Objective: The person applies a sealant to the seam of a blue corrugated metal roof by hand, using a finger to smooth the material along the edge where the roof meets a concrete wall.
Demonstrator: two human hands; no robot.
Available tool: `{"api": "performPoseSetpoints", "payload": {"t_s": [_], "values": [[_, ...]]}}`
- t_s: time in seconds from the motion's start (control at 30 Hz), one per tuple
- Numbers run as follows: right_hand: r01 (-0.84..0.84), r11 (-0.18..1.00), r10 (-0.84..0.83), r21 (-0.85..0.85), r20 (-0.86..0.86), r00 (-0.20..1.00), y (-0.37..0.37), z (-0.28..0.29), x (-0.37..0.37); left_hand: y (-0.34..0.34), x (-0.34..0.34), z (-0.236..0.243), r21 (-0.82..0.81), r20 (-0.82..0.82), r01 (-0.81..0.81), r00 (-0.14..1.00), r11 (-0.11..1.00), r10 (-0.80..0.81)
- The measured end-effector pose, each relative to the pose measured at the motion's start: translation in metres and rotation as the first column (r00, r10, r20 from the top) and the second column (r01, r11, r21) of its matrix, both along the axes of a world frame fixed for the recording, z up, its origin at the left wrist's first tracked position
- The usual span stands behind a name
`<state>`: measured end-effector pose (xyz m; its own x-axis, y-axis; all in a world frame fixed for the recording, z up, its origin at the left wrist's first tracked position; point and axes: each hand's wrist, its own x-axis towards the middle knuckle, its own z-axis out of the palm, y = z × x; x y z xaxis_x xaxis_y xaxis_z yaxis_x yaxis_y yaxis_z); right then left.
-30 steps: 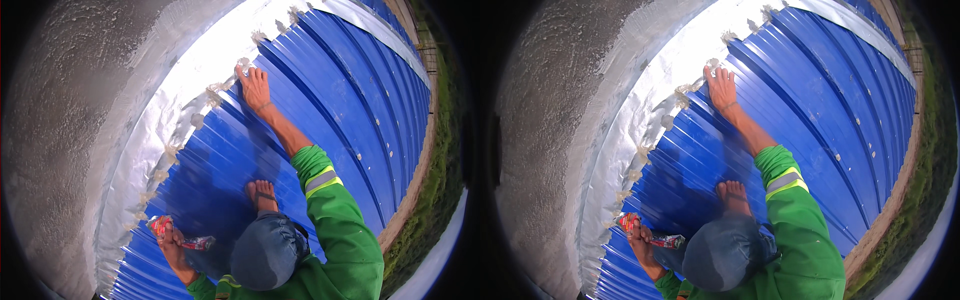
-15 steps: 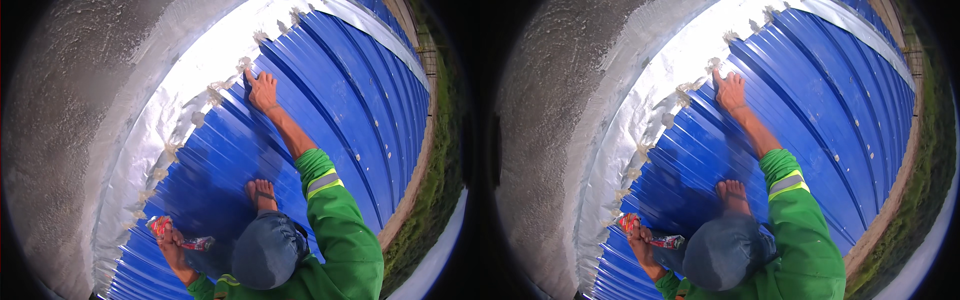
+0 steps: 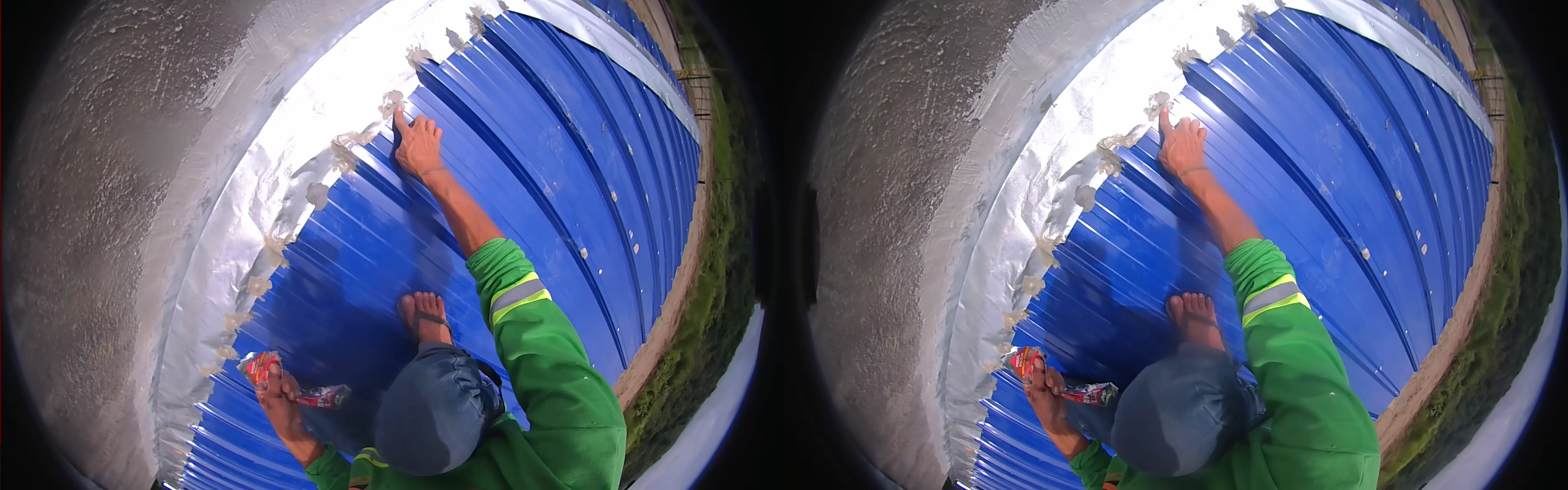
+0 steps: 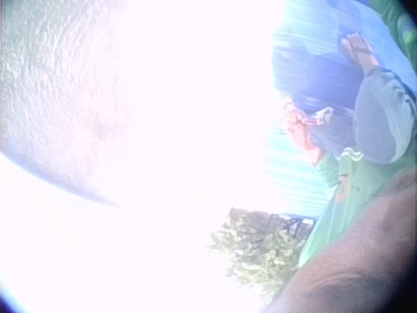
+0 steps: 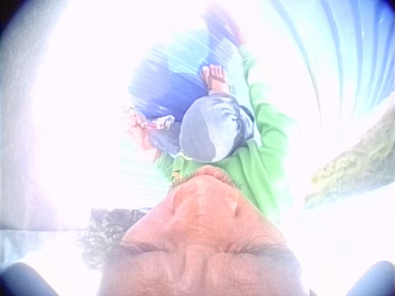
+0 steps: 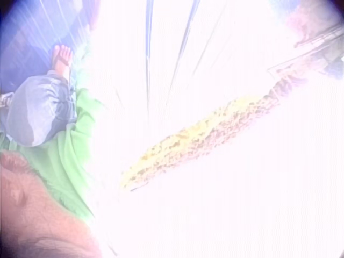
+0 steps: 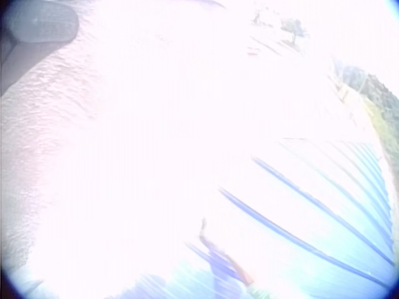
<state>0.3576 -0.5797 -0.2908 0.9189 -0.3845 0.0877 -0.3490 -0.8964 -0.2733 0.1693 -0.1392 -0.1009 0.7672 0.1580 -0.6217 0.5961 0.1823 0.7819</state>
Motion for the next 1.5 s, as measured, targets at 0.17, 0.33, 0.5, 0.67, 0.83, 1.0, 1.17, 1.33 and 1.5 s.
{"api": "performPoseSetpoints", "payload": {"t_s": [0.17, 0.33, 0.5, 0.67, 0.83, 1.0, 1.17, 1.33, 1.5], "values": [[-0.044, 0.998, 0.046, -0.036, 0.047, 0.998, 0.020, -0.002, -0.005, -0.001, 0.002, -0.001, 0.004, 0.011, 0.005, 1.000, 1.000, -0.005], [-0.014, 0.994, 0.013, 0.109, 0.009, 1.000, 0.014, 0.010, -0.002, -0.021, 0.004, 0.014, 0.043, 0.012, -0.032, 0.999, 0.999, 0.031], [0.046, 0.996, -0.048, 0.079, 0.030, 0.998, 0.026, -0.001, 0.002, -0.025, 0.003, 0.012, 0.017, 0.003, -0.033, 0.999, 0.999, 0.033], [-0.028, 0.965, 0.034, 0.261, -0.018, 0.999, 0.018, 0.038, -0.021, -0.034, 0.008, 0.011, 0.027, 0.026, -0.036, 0.999, 0.999, 0.035], [-0.293, 0.763, 0.232, 0.577, 0.180, 0.956, 0.069, 0.140, -0.072, -0.055, 0.031, 0.012, 0.127, 0.064, 0.040, 0.997, 0.991, -0.049], [-0.389, 0.475, 0.390, 0.789, 0.207, 0.897, 0.094, 0.199, -0.122, -0.104, 0.061, 0.022, 0.240, 0.127, 0.298, 0.934, 0.924, -0.334], [-0.288, 0.181, 0.342, 0.940, 0.215, 0.915, 0.123, 0.215, -0.135, -0.113, 0.060, 0.039, 0.243, 0.235, 0.246, 0.924, 0.938, -0.303], [-0.319, 0.125, 0.356, 0.939, 0.258, 0.898, 0.126, 0.214, -0.142, -0.116, 0.056, 0.045, 0.241, 0.257, 0.231, 0.921, 0.943, -0.292], [-0.291, 0.066, 0.322, 0.954, 0.256, 0.911, 0.128, 0.217, -0.150, -0.118, 0.051, 0.042, 0.211, 0.276, 0.193, 0.929, 0.958, -0.248]]}}
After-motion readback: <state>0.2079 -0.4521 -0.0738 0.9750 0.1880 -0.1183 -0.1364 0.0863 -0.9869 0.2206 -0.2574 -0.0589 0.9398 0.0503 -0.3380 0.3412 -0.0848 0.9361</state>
